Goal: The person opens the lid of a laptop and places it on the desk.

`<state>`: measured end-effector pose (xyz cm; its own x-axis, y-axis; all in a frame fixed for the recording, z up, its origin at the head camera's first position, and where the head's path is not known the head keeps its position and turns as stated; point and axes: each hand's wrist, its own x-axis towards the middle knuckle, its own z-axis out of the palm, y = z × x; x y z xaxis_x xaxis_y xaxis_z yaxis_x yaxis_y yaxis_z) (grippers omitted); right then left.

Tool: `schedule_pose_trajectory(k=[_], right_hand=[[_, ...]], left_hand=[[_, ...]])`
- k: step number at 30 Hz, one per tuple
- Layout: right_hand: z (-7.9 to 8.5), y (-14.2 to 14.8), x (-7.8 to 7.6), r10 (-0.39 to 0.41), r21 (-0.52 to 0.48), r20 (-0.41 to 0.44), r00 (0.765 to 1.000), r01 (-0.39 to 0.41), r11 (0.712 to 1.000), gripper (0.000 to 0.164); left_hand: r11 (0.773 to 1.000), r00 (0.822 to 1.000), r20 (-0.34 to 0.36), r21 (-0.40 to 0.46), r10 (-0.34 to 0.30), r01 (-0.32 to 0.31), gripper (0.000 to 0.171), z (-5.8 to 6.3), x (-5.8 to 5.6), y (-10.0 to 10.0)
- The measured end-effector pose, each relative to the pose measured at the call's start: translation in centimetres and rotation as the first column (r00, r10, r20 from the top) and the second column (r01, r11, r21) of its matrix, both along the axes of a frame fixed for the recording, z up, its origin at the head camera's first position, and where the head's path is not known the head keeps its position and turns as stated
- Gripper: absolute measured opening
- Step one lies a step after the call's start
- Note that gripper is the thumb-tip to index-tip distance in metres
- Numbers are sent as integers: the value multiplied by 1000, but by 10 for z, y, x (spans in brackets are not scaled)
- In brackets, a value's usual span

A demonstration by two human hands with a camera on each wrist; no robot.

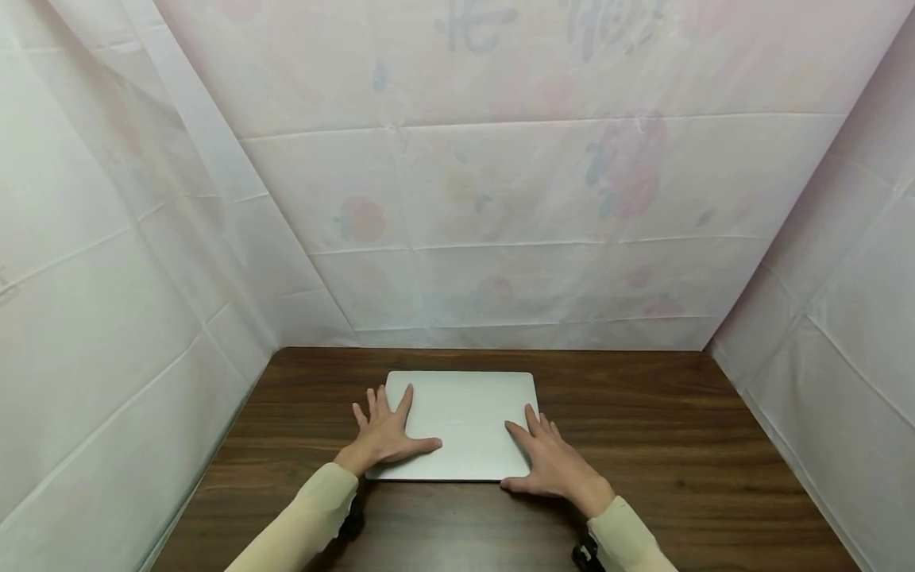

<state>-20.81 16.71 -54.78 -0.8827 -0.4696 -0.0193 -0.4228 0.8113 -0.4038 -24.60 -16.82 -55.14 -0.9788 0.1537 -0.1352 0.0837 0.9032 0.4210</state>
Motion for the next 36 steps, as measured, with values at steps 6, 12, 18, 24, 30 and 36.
schedule_pose_trajectory(k=[6, 12, 18, 24, 30, 36], right_hand=[[1, 6, 2, 1, -4, 1, 1000, -1, 1000, 99], [2, 13, 4, -4, -5, 7, 1000, 4, 1000, 99], [3, 19, 5, -6, -12, 8, 1000, 7, 1000, 98], [4, 25, 8, -7, -19, -3, 1000, 7, 1000, 97], [4, 30, 9, -11, -15, -8, 1000, 11, 1000, 97], [3, 35, 10, -12, -13, -9, 1000, 12, 1000, 98]], left_hand=[[1000, 1000, 0, 7, -7, 7, 128, 1, 1, 7], [1000, 1000, -3, 14, -10, 10, 128, 1, 1, 14], [1000, 1000, -8, 16, -14, 14, 128, 1, 2, 20], [1000, 1000, -12, 18, -19, 20, 128, 1, 3, 25], [999, 1000, -15, 23, -24, 24, 128, 2, 5, 31], [999, 1000, -13, 33, -27, 28, 128, 2, 7, 36]])
